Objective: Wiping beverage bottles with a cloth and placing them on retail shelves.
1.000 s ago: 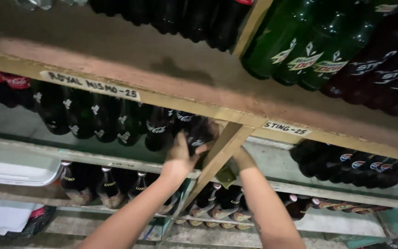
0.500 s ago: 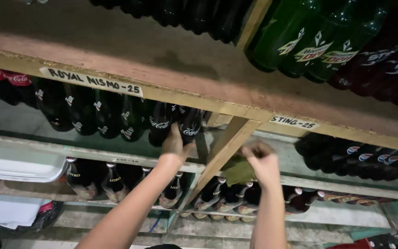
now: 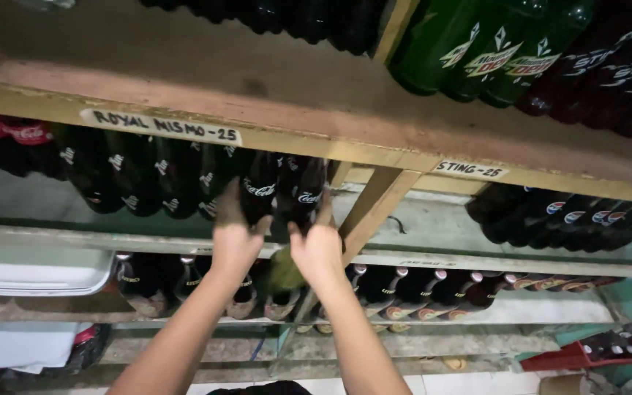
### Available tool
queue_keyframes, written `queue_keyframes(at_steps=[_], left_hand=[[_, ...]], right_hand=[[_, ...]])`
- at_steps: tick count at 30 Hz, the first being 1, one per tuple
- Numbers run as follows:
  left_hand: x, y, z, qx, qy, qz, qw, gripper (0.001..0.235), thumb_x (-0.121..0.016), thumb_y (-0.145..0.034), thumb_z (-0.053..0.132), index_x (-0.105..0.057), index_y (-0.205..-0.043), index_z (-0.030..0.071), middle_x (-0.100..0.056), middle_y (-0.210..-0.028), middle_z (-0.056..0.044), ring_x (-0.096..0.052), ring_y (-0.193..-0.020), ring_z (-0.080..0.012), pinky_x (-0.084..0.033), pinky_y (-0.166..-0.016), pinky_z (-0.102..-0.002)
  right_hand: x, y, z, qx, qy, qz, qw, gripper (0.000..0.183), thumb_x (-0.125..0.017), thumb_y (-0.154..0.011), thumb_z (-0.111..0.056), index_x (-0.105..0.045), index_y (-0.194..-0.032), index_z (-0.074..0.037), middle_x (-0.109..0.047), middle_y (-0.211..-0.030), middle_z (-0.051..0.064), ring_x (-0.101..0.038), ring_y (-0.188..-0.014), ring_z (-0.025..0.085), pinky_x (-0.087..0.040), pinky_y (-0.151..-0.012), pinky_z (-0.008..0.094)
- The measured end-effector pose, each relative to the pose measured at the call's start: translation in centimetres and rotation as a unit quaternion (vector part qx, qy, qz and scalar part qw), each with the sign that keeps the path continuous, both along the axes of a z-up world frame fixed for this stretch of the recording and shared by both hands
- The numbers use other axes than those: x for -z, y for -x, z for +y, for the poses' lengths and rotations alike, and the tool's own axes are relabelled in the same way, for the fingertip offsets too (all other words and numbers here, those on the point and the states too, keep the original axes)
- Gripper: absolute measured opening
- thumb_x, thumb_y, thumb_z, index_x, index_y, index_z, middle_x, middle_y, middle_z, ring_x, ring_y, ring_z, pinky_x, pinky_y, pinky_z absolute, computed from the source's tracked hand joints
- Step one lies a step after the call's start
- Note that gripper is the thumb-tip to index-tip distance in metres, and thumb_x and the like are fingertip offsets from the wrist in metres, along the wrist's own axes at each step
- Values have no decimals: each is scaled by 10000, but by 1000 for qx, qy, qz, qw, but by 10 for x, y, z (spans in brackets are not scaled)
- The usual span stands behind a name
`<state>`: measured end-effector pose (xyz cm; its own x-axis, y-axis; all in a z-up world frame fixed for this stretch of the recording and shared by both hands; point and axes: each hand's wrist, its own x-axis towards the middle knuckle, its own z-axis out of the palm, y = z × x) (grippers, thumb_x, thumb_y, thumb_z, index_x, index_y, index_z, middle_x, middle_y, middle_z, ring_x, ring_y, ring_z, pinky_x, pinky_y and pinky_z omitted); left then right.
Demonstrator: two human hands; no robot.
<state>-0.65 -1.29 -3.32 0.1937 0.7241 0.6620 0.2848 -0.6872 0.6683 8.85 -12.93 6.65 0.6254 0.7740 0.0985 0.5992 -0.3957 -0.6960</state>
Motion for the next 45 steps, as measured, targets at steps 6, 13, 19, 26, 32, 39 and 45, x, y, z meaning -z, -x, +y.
queue_keyframes(at_steps=[6,13,19,26,32,39,45], left_hand=[[17,-11,39,20,200,167,965,869,-831,-824,316,-397,-1554,132,-662,-1259,-228,-672,-1171,-400,-546,-988,-483],[23,-23,44,25,220,207,953,887,-842,-794,377,-383,-1534,205,-681,-1285,-149,-700,-1144,-348,-554,-1007,-473],[13,-15,26,30,168,159,973,799,-825,-822,327,-472,-1492,72,-694,-1225,-237,-704,-1091,-414,-573,-932,-495],[-24,5,-13,-17,141,109,984,853,-858,-772,277,-473,-1509,90,-637,-1278,-227,-692,-1054,-428,-567,-921,-528],[-11,4,-56,-10,-89,-11,996,468,-796,-791,20,-647,-1235,14,-604,-1077,-143,-656,-981,-372,-531,-886,-450],[-14,-6,-81,90,-118,-15,989,429,-786,-781,119,-725,-1199,191,-661,-1124,18,-704,-988,-206,-553,-867,-330],[-37,8,-100,105,-122,-22,987,287,-723,-838,63,-730,-1104,171,-684,-997,15,-723,-836,-231,-587,-748,-327]], right_hand=[[28,-38,42,78,147,43,985,827,-689,-922,-431,-232,-1532,-108,-647,-1314,241,-614,-1265,459,-515,-1054,576],[17,-24,48,90,123,26,988,670,-730,-918,-371,-284,-1327,-84,-675,-1248,256,-641,-1212,474,-513,-1052,573],[-23,10,4,59,55,13,997,908,-712,-934,-212,-101,-1595,-89,-580,-1381,326,-599,-1237,531,-499,-1050,636],[-29,-36,-121,21,-149,-219,964,138,-755,-839,-193,-799,-968,-218,-809,-826,1,-776,-774,257,-606,-680,365],[-4,-193,-83,165,240,-178,940,248,-735,-852,-279,-776,-1052,-138,-775,-959,134,-744,-976,394,-605,-815,549],[83,-273,-29,137,314,-186,921,357,-639,-922,-243,-752,-1133,22,-758,-1046,246,-736,-1044,442,-593,-847,576],[64,-259,-45,125,280,-196,931,594,-740,-842,-444,-675,-1239,-7,-739,-1157,255,-698,-1152,431,-566,-960,591]])
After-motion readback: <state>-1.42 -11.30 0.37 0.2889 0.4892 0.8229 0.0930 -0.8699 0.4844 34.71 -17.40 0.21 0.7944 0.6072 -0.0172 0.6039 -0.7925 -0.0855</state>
